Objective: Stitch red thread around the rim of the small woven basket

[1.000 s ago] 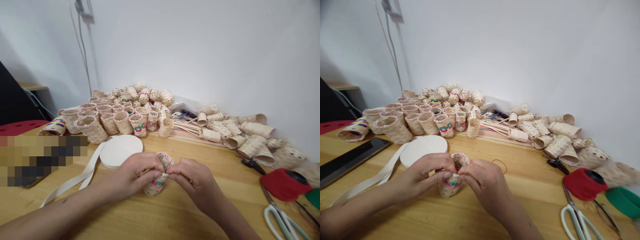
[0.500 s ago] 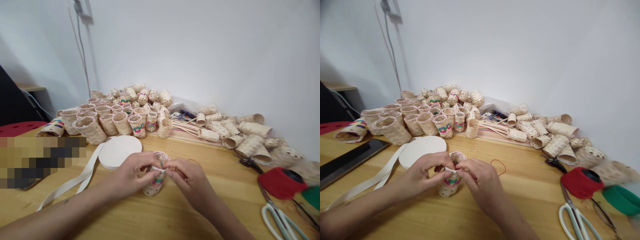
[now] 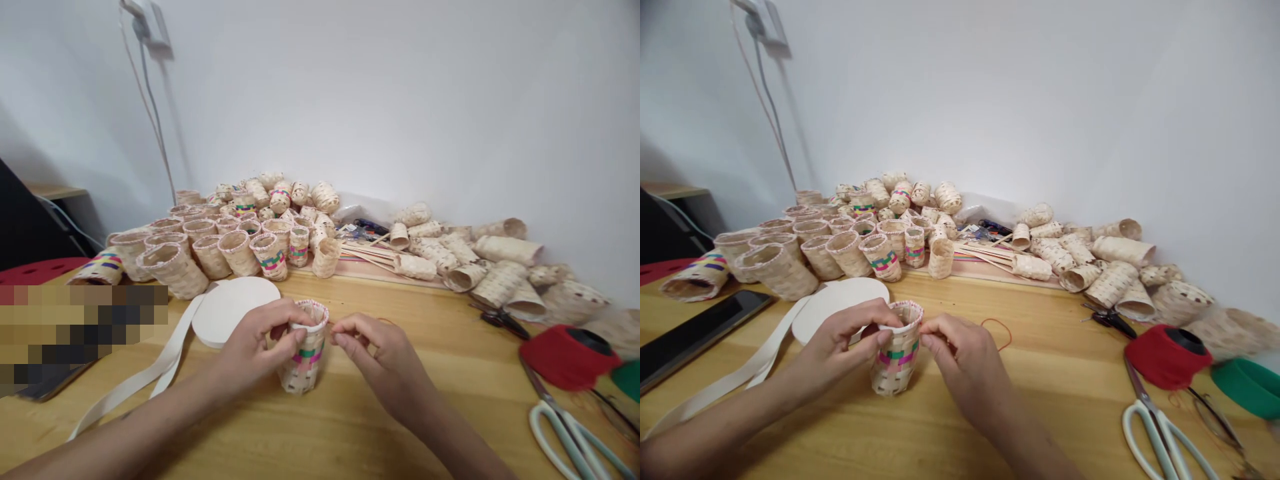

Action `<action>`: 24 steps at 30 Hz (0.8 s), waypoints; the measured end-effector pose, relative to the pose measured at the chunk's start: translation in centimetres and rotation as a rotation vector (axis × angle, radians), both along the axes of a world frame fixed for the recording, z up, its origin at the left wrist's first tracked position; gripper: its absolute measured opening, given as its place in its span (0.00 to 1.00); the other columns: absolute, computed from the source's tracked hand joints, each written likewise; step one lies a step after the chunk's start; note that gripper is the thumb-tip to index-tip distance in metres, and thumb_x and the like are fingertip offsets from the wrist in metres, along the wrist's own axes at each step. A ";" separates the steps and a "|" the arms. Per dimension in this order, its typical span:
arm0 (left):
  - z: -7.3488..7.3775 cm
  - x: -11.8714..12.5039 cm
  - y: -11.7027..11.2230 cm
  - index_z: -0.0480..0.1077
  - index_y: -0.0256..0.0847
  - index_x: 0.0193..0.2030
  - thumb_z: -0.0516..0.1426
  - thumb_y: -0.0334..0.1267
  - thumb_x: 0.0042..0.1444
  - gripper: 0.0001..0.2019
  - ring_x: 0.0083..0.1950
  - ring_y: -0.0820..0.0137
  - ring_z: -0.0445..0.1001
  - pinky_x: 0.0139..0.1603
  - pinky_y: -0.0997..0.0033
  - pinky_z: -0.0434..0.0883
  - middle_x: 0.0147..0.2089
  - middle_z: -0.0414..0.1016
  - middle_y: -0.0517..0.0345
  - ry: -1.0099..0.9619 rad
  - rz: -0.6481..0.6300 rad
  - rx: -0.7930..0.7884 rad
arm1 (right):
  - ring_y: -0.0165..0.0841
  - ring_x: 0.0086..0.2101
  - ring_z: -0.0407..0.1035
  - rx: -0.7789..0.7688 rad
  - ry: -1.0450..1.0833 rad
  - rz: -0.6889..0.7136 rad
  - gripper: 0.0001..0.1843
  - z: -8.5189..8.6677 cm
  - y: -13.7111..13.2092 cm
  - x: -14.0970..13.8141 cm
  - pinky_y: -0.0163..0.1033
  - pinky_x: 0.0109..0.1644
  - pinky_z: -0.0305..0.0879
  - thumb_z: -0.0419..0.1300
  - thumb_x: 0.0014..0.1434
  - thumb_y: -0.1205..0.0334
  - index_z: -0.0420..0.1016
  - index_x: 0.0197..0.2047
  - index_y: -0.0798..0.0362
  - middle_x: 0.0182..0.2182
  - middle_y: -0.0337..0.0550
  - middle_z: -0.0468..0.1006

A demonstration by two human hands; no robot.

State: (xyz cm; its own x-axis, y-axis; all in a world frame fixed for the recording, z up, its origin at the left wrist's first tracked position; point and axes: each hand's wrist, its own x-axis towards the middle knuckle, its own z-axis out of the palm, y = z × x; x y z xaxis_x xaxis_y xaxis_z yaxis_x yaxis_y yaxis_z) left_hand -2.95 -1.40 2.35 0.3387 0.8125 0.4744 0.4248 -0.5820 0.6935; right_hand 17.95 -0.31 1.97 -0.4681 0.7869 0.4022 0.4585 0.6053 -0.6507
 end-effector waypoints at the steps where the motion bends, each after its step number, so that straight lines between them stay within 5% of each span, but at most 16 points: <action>1: 0.0 0.0 0.0 0.74 0.37 0.35 0.53 0.36 0.59 0.09 0.30 0.72 0.66 0.31 0.75 0.61 0.30 0.72 0.56 0.000 -0.003 0.011 | 0.31 0.32 0.69 0.029 0.001 -0.005 0.07 -0.1 0.0 -0.1 0.34 0.36 0.61 0.55 0.62 0.65 0.74 0.36 0.50 0.30 0.38 0.77; 11: -0.4 0.2 0.2 0.75 0.38 0.33 0.56 0.32 0.56 0.07 0.28 0.74 0.64 0.28 0.77 0.59 0.26 0.71 0.58 -0.007 -0.011 0.076 | 0.32 0.37 0.69 0.125 0.000 0.042 0.07 -0.6 0.3 -0.1 0.37 0.42 0.62 0.57 0.61 0.68 0.76 0.39 0.49 0.35 0.38 0.78; 24: -0.4 0.2 0.3 0.75 0.36 0.32 0.56 0.30 0.56 0.06 0.28 0.75 0.65 0.28 0.77 0.60 0.27 0.71 0.59 -0.023 0.009 0.068 | 0.31 0.33 0.68 0.199 0.008 0.035 0.09 -0.6 0.3 -0.1 0.36 0.37 0.61 0.58 0.61 0.68 0.78 0.41 0.50 0.30 0.39 0.76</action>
State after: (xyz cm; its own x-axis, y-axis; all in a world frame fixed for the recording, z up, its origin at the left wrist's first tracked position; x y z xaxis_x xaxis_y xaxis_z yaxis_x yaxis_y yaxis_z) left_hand -2.77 -1.06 1.92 0.3200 0.7808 0.5366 0.4141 -0.6247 0.6621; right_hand 17.88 -0.05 1.38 -0.4897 0.6749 0.5519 0.4300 0.7377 -0.5206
